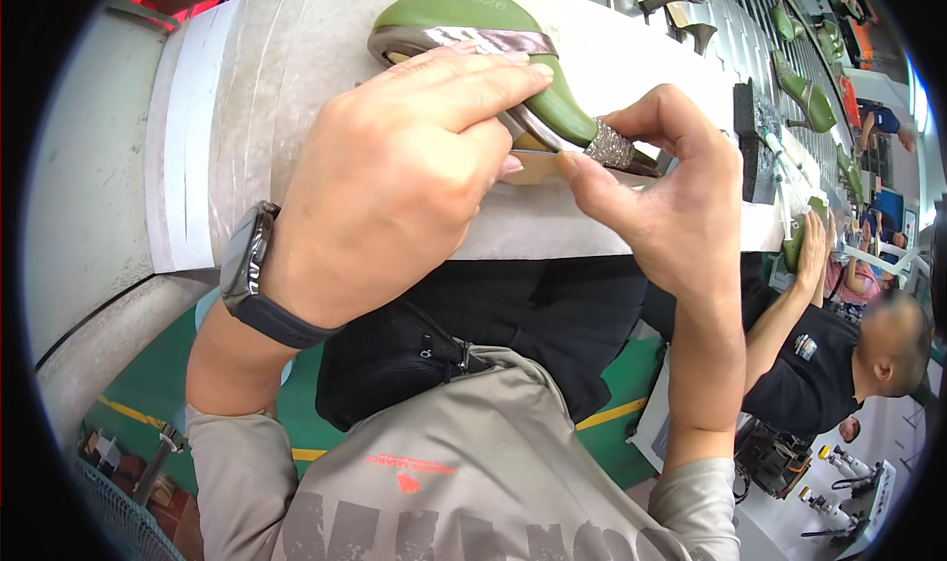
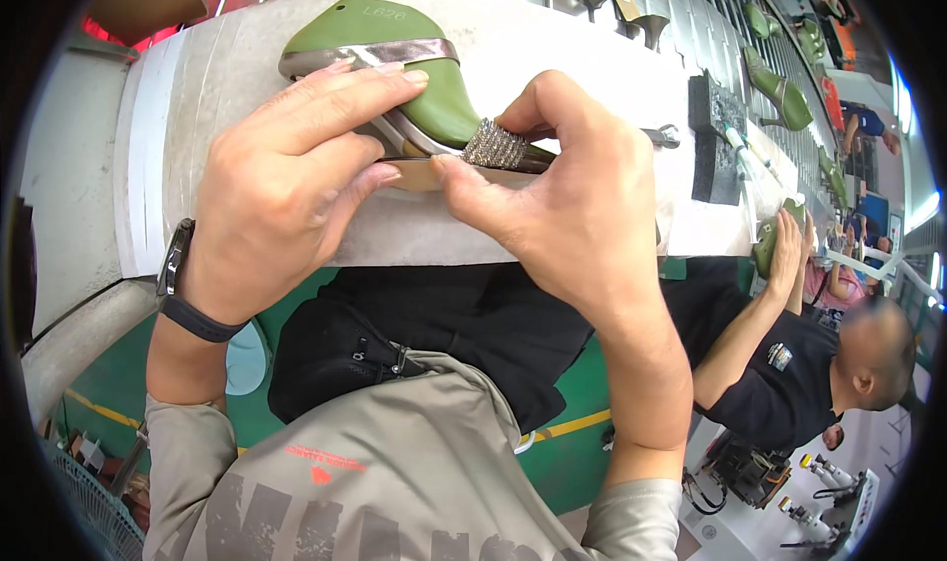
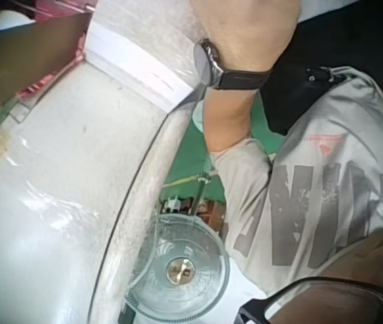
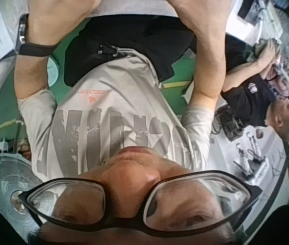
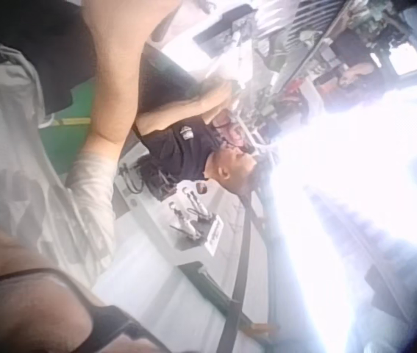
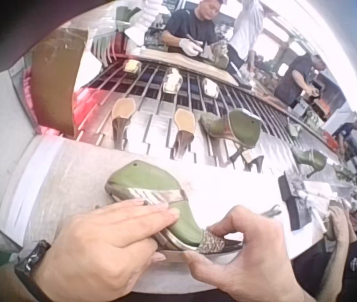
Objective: The person attaches and presses soles onto high-heeled shoes mounted on shoe lasts by hand, taps the edges with a hammer, and places the assembled shoes onto a conveyor.
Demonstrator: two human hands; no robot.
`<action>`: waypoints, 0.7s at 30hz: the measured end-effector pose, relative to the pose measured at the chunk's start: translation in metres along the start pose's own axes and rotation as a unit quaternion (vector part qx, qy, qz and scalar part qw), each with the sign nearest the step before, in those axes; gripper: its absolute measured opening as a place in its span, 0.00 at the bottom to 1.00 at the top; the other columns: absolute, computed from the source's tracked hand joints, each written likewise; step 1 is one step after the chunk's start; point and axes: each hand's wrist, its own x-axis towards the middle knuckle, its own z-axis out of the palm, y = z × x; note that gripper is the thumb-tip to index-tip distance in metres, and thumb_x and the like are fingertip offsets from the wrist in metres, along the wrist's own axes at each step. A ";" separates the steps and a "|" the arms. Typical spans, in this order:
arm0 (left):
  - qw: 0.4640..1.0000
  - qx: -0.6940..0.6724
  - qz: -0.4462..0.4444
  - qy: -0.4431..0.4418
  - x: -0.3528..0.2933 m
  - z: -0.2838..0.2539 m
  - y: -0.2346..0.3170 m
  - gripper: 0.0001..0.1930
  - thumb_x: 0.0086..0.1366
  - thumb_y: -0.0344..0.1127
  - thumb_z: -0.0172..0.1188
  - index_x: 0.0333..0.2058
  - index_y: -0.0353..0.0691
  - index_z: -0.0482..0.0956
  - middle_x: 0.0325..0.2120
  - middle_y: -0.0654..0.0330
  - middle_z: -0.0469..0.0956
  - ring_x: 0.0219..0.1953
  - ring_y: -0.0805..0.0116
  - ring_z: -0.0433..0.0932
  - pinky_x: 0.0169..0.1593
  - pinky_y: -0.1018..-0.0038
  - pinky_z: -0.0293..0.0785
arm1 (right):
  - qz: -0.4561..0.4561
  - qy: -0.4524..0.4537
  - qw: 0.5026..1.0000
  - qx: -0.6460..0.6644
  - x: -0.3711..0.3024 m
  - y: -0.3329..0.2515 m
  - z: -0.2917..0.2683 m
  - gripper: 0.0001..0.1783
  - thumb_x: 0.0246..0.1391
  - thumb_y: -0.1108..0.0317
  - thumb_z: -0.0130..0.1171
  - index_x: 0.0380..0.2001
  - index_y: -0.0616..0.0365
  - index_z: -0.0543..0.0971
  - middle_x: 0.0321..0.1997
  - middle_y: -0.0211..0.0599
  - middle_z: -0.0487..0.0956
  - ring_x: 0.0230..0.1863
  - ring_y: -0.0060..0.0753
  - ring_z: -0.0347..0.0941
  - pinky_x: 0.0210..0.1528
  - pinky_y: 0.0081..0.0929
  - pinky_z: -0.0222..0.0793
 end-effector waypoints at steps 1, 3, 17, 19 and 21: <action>1.000 0.001 0.008 0.007 0.000 0.001 -0.002 0.09 0.54 0.23 0.72 0.33 0.30 0.82 0.55 0.53 0.84 0.57 0.52 0.83 0.63 0.57 0.79 | -0.023 0.016 0.999 -0.043 0.000 -0.002 0.003 0.22 0.42 0.61 0.80 0.32 0.63 0.79 0.28 0.42 0.83 0.29 0.42 0.82 0.35 0.34 0.78; 1.000 0.004 0.019 0.016 0.003 0.002 -0.005 0.09 0.53 0.23 0.72 0.33 0.30 0.82 0.54 0.54 0.85 0.55 0.51 0.84 0.62 0.58 0.80 | -0.056 0.049 0.993 -0.093 -0.001 -0.002 0.010 0.24 0.40 0.59 0.81 0.34 0.60 0.80 0.27 0.43 0.80 0.27 0.47 0.80 0.32 0.37 0.77; 0.863 -0.496 -0.074 0.060 0.042 -0.056 -0.099 0.42 0.60 0.34 0.65 0.72 0.30 0.62 0.73 0.47 0.64 0.78 0.55 0.59 0.80 0.58 0.48 | 0.055 0.174 0.954 0.237 -0.008 0.047 0.034 0.22 0.69 0.56 0.62 0.25 0.63 0.78 0.18 0.31 0.73 0.21 0.23 0.65 0.27 0.29 0.65; 0.882 -0.458 -0.100 0.053 0.036 -0.013 -0.090 0.39 0.59 0.29 0.64 0.70 0.32 0.65 0.69 0.47 0.69 0.74 0.59 0.65 0.76 0.62 0.57 | 0.095 0.167 0.908 0.372 -0.018 0.043 0.042 0.26 0.76 0.55 0.55 0.25 0.63 0.74 0.23 0.21 0.69 0.28 0.14 0.59 0.29 0.22 0.60; 0.909 -0.395 -0.116 0.060 0.046 0.026 -0.070 0.33 0.59 0.27 0.66 0.65 0.34 0.73 0.58 0.50 0.80 0.62 0.63 0.77 0.66 0.67 0.70 | 0.135 0.145 0.893 0.404 -0.034 0.029 0.045 0.24 0.76 0.55 0.55 0.28 0.64 0.76 0.25 0.23 0.72 0.31 0.14 0.62 0.33 0.22 0.62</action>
